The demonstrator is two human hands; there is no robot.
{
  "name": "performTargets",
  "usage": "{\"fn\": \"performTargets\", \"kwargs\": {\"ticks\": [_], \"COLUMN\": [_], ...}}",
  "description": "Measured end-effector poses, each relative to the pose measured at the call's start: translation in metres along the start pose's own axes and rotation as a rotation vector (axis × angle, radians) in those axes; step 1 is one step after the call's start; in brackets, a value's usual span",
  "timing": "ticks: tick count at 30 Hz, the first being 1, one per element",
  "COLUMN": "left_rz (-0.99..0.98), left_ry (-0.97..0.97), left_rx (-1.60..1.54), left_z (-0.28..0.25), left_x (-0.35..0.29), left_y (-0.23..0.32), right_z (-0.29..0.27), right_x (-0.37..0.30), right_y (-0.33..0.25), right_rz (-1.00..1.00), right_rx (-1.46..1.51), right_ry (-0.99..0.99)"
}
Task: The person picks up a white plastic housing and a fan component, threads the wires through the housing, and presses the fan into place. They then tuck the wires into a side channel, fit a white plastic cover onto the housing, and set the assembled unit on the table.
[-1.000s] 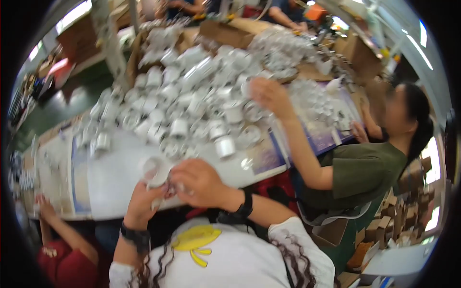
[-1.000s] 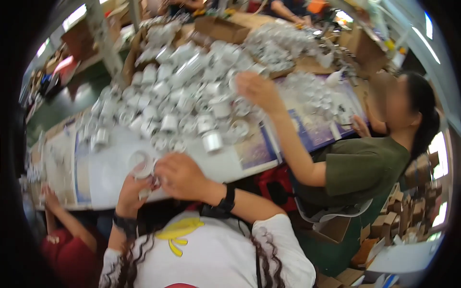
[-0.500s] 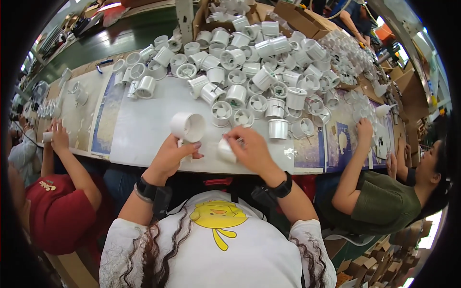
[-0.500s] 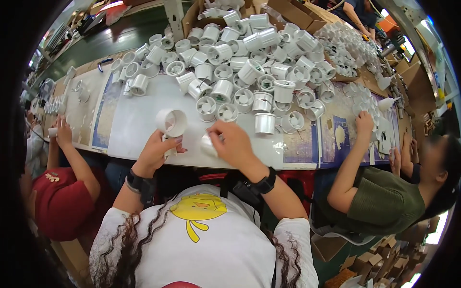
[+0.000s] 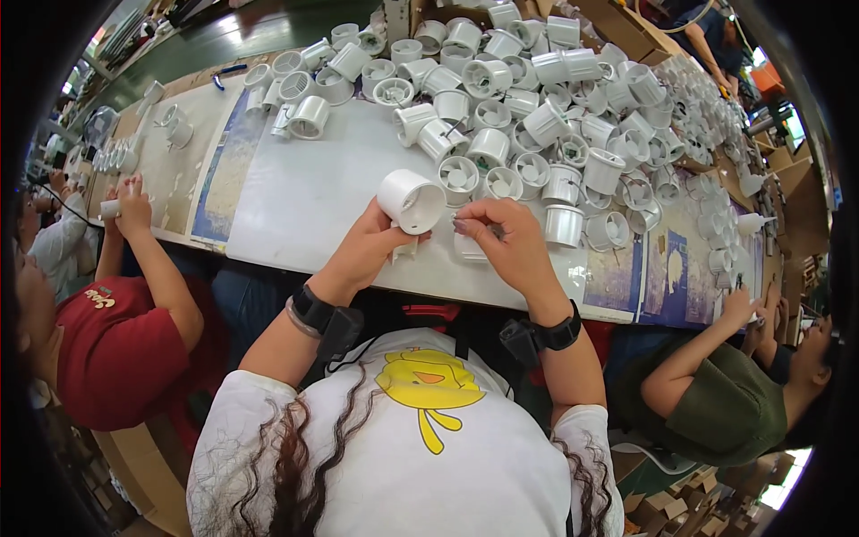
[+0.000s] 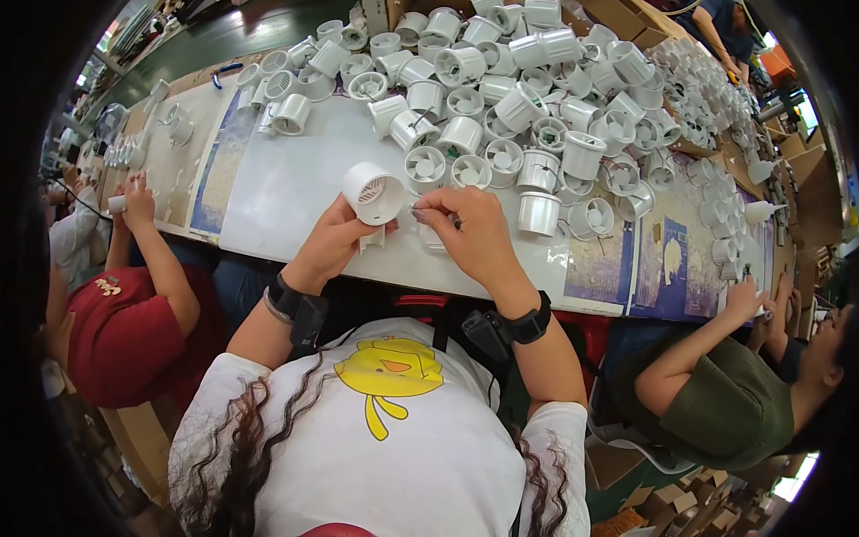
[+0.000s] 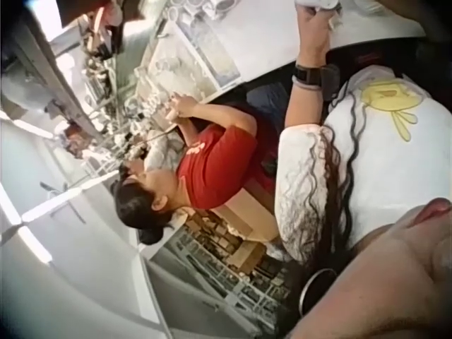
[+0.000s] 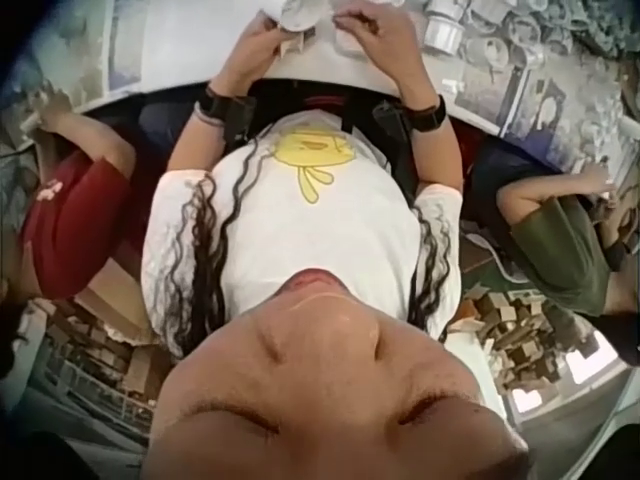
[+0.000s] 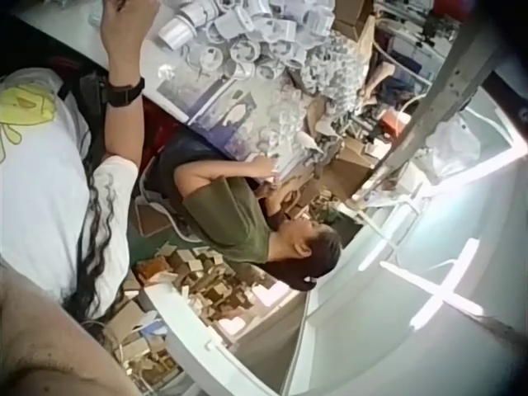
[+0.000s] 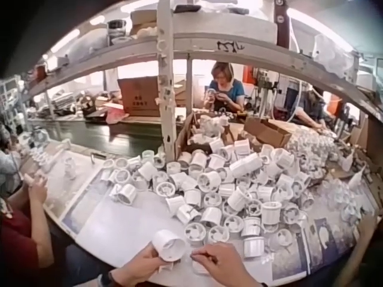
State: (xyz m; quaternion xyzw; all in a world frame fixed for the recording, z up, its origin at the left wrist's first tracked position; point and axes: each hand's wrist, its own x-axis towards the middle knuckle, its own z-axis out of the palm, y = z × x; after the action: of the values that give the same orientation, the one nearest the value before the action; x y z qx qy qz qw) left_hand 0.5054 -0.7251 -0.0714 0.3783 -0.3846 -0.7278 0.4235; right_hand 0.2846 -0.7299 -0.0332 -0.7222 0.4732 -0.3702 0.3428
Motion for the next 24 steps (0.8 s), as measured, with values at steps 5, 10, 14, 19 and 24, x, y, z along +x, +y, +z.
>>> {"fn": "performTargets", "kwargs": {"ticks": [5,10,14,19,24], "left_rz": [0.083,0.159,0.203,0.216,0.384], "left_ry": [0.035,0.099,0.09,0.107,0.108], "left_rx": [-0.027,0.001,0.078,0.152,0.42], "left_z": [0.007,0.012,0.01,0.013,0.002], "left_x": [0.004,0.006,0.009,0.013,0.019], "left_y": [-0.006,-0.006,-0.004,-0.003,-0.006], "right_z": [0.01,0.019,0.022,0.022,0.028], "right_x": [0.001,-0.002,0.0,0.002,0.004], "right_y": [0.001,-0.003,-0.001,-0.004,-0.003], "right_rz": [-0.101,-0.216,-0.267,-0.434,-0.442], "right_rx": [-0.065,-0.155,-0.229,-0.358,-0.337], "right_ry": [-0.002,0.106,0.149,0.267,0.265]}}
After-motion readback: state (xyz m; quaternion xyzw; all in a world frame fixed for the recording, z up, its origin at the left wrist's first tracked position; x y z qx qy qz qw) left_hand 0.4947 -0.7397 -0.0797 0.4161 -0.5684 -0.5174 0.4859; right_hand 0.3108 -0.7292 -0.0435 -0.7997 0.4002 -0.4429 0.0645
